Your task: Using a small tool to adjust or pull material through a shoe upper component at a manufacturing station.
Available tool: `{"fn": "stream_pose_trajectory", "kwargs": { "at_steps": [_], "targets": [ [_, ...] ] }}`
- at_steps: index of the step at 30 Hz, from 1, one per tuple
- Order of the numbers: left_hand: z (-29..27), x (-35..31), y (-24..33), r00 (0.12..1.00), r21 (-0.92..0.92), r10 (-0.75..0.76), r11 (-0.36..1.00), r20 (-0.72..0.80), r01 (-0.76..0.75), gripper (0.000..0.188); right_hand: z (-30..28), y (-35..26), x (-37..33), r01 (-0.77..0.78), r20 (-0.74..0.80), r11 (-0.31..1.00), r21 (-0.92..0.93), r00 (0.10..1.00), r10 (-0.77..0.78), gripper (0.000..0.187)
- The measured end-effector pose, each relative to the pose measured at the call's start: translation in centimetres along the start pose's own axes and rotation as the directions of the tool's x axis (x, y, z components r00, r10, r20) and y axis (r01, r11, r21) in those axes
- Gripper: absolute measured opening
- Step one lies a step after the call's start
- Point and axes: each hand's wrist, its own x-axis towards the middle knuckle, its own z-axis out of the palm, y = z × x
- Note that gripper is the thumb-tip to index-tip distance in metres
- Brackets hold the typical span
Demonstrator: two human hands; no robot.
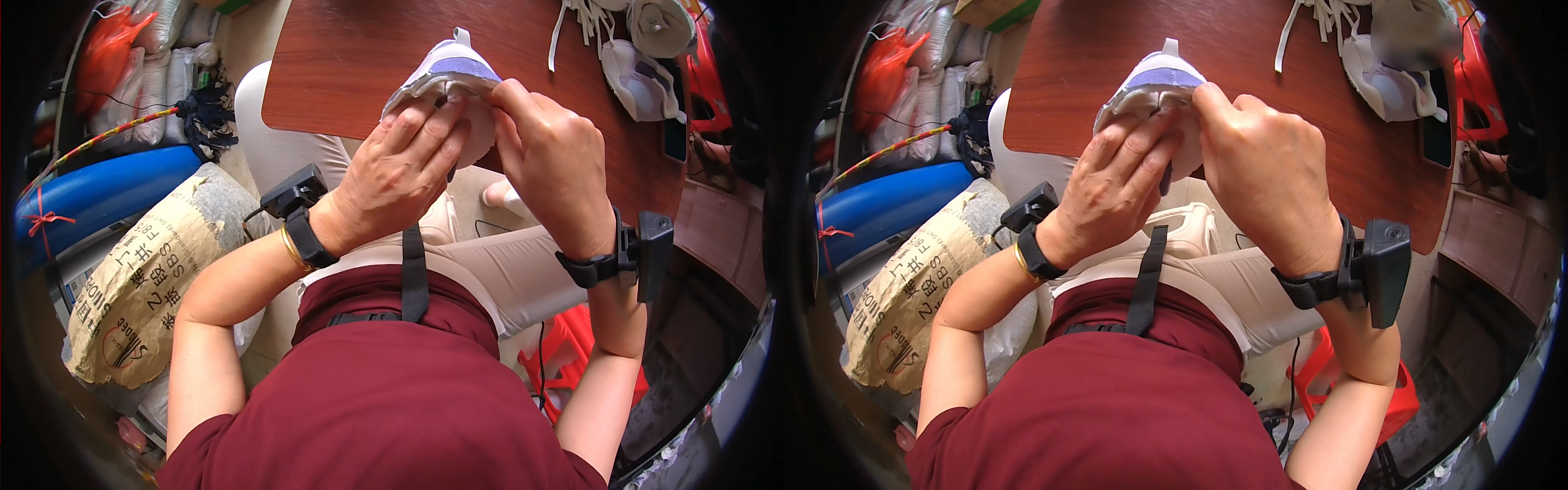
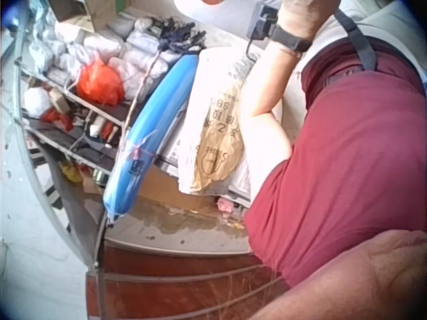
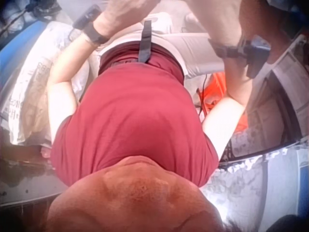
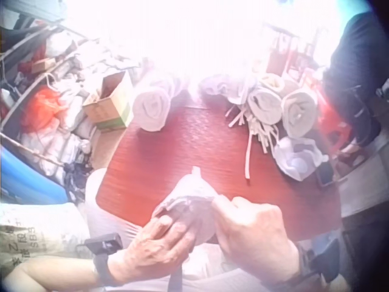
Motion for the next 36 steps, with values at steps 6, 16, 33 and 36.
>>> {"fn": "stream_pose_trajectory", "kwargs": {
  "at_steps": [6, 16, 33, 36],
  "targets": [
    [-1.7, 3.5, -0.4, 0.988, -0.234, -0.153, 0.960, 0.007, 0.151, 0.009, 0.7, 0.1, -0.2, 0.024, -0.069, 1.000, 0.005, 0.997, -0.024, 0.010],
    [-3.4, 4.3, -1.1, 0.980, 0.091, 0.000, 0.996, 0.199, -0.018, 0.014, 1.0, -1.5, -1.2, -0.026, -0.027, 0.991, -0.128, 0.999, 0.023, 0.018],
    [-0.2, 4.6, -1.6, 0.858, -0.391, -0.513, 0.783, 0.035, 0.484, 0.016, 2.8, -1.0, -1.1, -0.100, -0.168, 0.993, 0.057, 0.980, 0.108, 0.017],
    [0.0, 4.7, -1.4, 0.839, -0.356, -0.543, 0.776, 0.042, 0.520, 0.018, 2.8, -1.2, -1.0, -0.108, -0.156, 0.991, 0.080, 0.981, 0.119, 0.017]
  ]
}}
